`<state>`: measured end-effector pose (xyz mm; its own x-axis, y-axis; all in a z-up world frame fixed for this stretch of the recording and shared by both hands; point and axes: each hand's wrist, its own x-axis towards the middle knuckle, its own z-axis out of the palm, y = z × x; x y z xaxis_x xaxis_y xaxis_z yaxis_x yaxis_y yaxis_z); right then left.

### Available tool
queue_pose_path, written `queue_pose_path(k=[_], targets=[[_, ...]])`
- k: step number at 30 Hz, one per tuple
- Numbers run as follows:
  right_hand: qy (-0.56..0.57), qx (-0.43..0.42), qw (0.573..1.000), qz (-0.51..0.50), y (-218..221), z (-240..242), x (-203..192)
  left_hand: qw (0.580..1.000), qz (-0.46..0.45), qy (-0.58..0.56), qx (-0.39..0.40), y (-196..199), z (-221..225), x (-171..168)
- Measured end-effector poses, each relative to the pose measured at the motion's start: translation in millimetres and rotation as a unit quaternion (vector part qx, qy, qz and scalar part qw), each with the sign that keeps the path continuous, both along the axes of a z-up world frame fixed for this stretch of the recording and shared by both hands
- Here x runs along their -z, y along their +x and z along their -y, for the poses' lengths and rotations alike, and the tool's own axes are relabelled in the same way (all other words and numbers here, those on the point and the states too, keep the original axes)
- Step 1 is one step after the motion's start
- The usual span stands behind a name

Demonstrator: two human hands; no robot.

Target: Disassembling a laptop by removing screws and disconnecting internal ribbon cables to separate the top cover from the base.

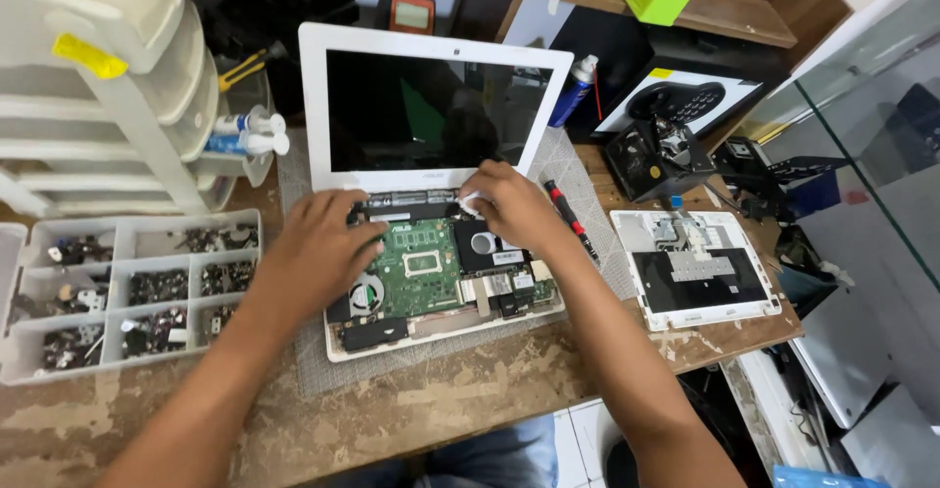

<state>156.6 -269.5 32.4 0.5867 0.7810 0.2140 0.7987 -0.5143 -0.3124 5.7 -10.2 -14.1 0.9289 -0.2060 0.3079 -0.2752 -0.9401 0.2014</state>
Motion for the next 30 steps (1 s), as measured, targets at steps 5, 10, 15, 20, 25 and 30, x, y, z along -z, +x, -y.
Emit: queue_pose_path(k=[5,10,15,20,25,30], targets=[[0.142,0.024,0.988,-0.059,35,61,2,0.998,0.034,0.041,0.029,-2,24,-6],[0.161,0.025,0.986,-0.025,69,110,6,0.998,-0.017,0.035,0.039,5,41,-5],[0.125,0.082,0.989,-0.013,96,141,52,0.992,-0.087,0.078,0.035,16,56,-11],[0.113,0.117,0.986,0.029,86,142,31,0.991,-0.06,0.11,0.048,40,79,-10],[0.106,0.15,0.983,0.008,74,146,20,0.989,-0.051,0.11,0.079,65,105,-6],[0.035,0.172,0.979,-0.106,61,140,19,0.989,-0.074,0.094,0.09,80,118,-19]])
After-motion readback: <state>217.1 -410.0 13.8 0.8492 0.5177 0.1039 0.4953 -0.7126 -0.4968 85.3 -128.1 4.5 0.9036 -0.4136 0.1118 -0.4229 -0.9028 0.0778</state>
